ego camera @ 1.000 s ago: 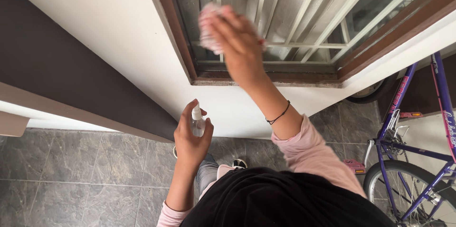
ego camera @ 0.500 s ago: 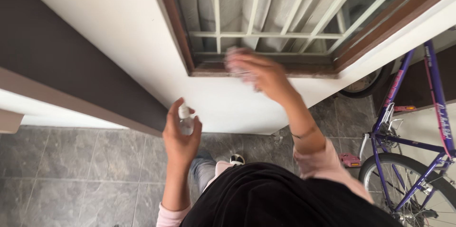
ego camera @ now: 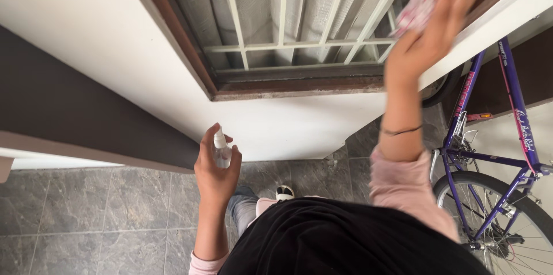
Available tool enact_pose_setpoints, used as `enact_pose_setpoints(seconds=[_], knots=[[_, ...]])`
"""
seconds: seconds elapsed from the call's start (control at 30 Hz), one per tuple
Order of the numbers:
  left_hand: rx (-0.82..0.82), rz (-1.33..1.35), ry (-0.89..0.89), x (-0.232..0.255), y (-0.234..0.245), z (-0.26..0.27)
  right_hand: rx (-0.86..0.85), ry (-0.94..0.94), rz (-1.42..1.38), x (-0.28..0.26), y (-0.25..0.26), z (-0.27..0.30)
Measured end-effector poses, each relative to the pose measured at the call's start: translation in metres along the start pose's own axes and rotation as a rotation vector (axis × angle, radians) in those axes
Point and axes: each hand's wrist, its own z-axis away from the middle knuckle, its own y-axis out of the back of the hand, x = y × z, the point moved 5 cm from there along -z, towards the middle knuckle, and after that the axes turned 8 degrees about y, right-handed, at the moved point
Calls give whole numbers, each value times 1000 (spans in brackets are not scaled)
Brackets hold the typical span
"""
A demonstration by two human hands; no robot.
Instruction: The person sprays a cleaning solution onto a window screen and wipes it with a cloth. They move along the window, repeatedly spraying and wiping different sections of the screen.
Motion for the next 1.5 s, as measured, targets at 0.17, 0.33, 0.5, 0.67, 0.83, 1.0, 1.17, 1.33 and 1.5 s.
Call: enact_pose_setpoints(seconds=[0.17,0.33,0.5,0.67,0.83,1.0,1.17,1.33,1.5], knots=[[5,-42,-3,-4,-1,-6,-31,-38,-99,-29,-23,92],[34,-26,0,-4,1,-13,-206,-67,-114,-43,-16,125],[2,-30,-13,1,-6,-16,-119,-39,-125,-37,-14,72],[18,-20,-23,9,-5,-15,56,21,-128,-51,-40,25],[30,-30,13,3,-1,-16,-64,59,-432,-108,-91,64],[33,-5,52,-3,1,-15,-366,183,-443,-162,-88,117],[33,-26,-24,-1,2,-13,3,-140,-513,-123,-54,90],[11,-76,39,-5,2,-10,347,-235,-206,-47,-15,41],[51,-36,26,-5,6,-9,283,-257,-332,-80,-67,58]])
